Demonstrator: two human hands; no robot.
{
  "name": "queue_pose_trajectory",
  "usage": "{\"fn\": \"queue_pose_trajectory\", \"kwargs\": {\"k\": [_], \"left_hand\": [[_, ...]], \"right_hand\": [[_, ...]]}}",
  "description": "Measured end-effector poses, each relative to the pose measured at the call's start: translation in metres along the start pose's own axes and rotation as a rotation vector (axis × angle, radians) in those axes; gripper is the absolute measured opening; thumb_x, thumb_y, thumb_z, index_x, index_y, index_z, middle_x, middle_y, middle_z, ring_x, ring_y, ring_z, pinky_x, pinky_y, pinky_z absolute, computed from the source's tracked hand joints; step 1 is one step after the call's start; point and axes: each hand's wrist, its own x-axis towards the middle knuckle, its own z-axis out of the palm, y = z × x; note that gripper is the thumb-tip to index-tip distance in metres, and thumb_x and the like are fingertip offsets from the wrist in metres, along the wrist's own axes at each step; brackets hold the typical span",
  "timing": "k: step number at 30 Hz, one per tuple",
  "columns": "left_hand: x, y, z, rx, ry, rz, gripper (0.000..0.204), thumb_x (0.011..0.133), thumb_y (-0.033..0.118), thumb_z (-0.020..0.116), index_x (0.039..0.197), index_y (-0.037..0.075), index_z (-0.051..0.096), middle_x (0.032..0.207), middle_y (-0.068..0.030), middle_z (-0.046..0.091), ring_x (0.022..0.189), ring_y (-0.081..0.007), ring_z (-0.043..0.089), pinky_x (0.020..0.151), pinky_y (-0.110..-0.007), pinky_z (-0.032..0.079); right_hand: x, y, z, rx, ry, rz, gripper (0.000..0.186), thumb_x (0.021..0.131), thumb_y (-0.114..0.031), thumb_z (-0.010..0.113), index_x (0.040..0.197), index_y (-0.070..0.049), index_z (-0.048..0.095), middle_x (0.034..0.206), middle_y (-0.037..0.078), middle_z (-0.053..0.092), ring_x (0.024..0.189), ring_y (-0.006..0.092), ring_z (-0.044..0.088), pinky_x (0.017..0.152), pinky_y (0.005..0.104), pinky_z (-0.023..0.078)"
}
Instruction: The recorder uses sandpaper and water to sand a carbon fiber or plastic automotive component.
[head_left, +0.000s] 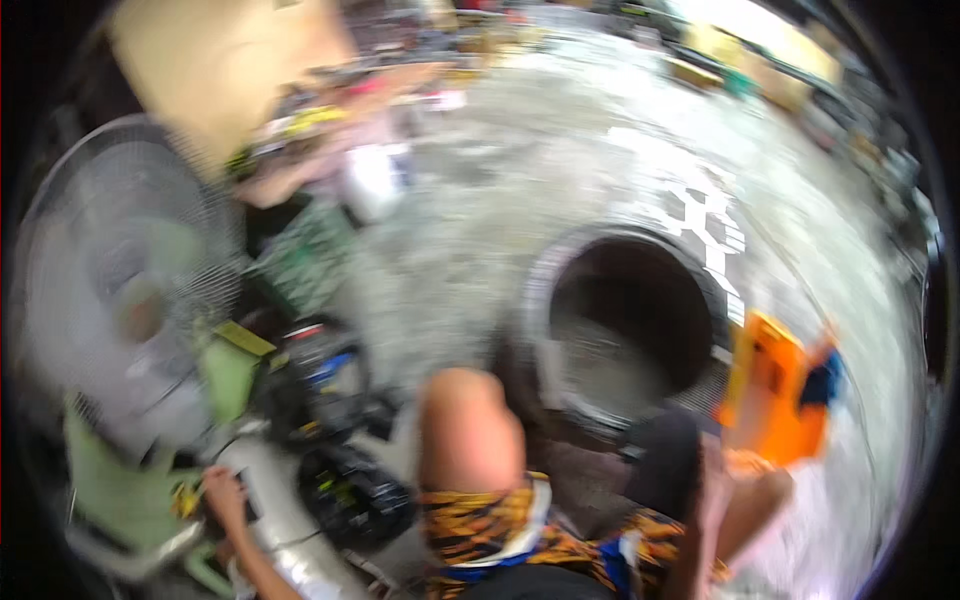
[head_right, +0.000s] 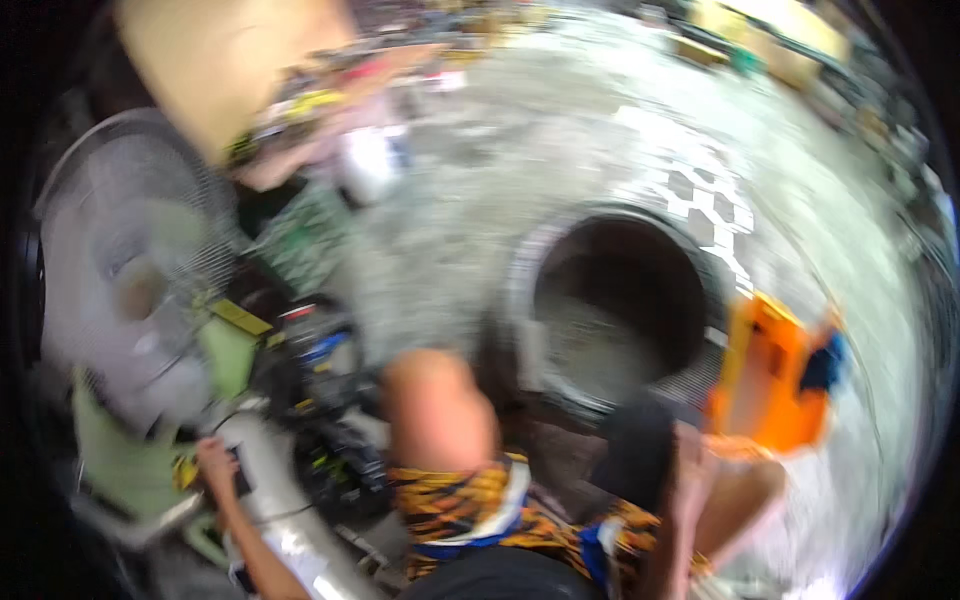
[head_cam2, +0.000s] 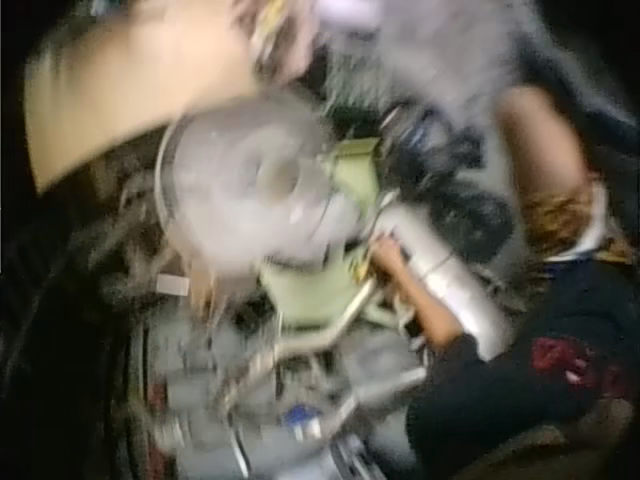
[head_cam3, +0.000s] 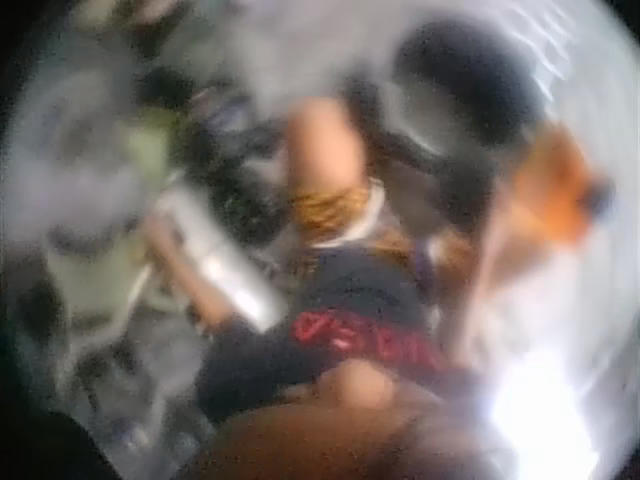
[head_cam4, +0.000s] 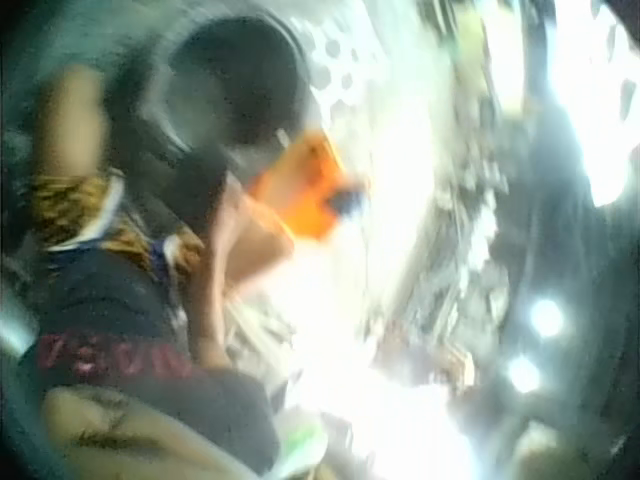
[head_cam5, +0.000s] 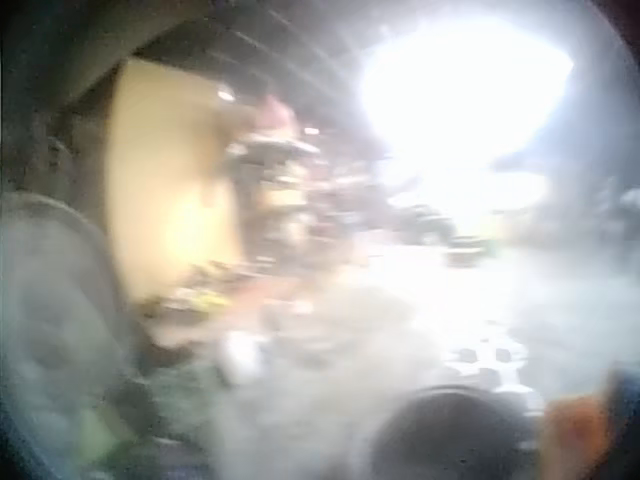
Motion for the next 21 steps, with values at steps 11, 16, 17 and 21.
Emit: {"fn": "queue_pose_trajectory", "kwargs": {"k": [11,16,17,21], "left_hand": [[-0.528,0.271,0.259,0.097,-1.519,1.709,0.107,0.075,0.058,0.086,0.154,0.000,0.043,0.156,-0.0219,0.045,0.146,-0.0402,0.043,0.118,-0.052,0.033],[-0.580,0.191,0.286,0.295,-1.745,1.606,0.100,0.079,0.048,0.088,0.154,0.001,0.041,0.150,-0.0237,0.051,0.143,-0.0361,0.048,0.117,-0.050,0.034],[-0.583,0.184,0.290,0.285,-1.755,1.504,0.097,0.079,0.044,0.088,0.153,0.001,0.042,0.143,-0.0213,0.057,0.136,-0.0317,0.054,0.115,-0.048,0.037],[-0.590,0.168,0.303,0.047,-1.796,0.649,0.074,0.087,0.032,0.086,0.146,0.003,0.050,0.125,-0.0155,0.071,0.113,-0.0230,0.069,0.102,-0.041,0.051]], "right_hand": [[-0.003,0.008,-0.022,0.419,-0.346,0.252,0.036,0.106,-0.030,0.067,0.116,0.004,0.070,0.095,0.002,0.073,0.083,0.0064,0.063,0.075,0.0236,0.053],[-0.004,0.030,-0.058,0.282,-0.371,0.318,0.041,0.107,-0.037,0.064,0.108,0.003,0.074,0.088,-0.001,0.068,0.079,0.0056,0.057,0.070,0.0232,0.048],[-0.001,0.044,-0.062,0.352,-0.368,0.351,0.043,0.107,-0.040,0.062,0.116,0.001,0.073,0.091,0.000,0.071,0.084,0.0081,0.062,0.077,0.0241,0.050],[-0.003,0.072,-0.070,0.466,-0.158,0.253,0.047,0.103,-0.033,0.070,0.135,-0.001,0.063,0.117,0.008,0.071,0.102,0.0149,0.067,0.096,0.0304,0.052]]}}
